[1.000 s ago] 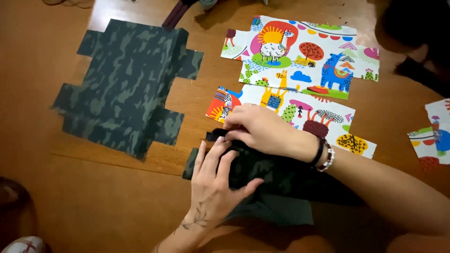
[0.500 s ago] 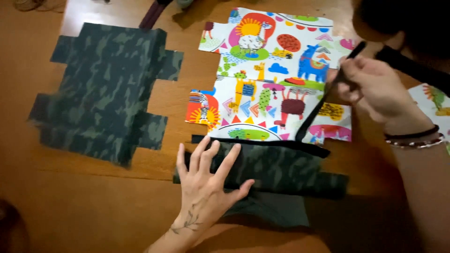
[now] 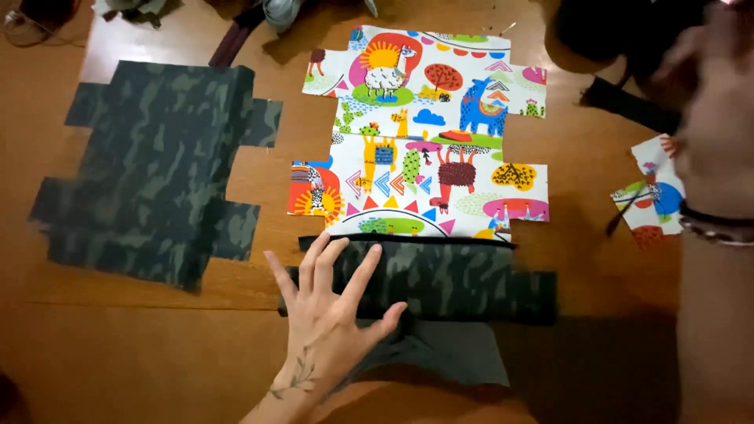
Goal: Aligning and folding fabric pieces to prepare for sewing
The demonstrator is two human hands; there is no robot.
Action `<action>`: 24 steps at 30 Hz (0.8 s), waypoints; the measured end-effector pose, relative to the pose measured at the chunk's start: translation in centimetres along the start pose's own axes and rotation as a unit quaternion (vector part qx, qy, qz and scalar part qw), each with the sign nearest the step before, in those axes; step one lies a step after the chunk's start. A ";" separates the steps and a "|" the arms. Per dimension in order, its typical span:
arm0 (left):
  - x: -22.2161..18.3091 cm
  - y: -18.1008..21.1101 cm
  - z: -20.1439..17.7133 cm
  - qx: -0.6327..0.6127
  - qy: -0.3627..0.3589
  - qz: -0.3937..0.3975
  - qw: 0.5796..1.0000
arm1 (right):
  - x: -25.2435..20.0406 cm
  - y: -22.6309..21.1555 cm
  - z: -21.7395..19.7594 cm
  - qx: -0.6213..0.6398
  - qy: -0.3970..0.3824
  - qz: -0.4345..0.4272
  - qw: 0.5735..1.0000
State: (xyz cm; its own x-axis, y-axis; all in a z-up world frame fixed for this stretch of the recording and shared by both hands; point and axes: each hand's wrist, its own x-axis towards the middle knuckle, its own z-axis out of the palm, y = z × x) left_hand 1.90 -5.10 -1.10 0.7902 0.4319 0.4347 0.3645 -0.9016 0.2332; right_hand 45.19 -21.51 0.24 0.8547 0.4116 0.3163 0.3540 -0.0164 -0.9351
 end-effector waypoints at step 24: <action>-1.2 -3.7 -3.4 -0.200 0.086 0.121 0.968 | 4.0 -4.5 25.7 -0.241 -0.359 -0.276 0.858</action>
State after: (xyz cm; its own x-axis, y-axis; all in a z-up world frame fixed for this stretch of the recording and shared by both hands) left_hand -2.05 -2.20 0.50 0.7219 0.2387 0.6496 -0.0683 -0.9095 0.4101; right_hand 37.29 3.60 1.57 0.1126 0.9309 0.3475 0.8939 0.0578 -0.4445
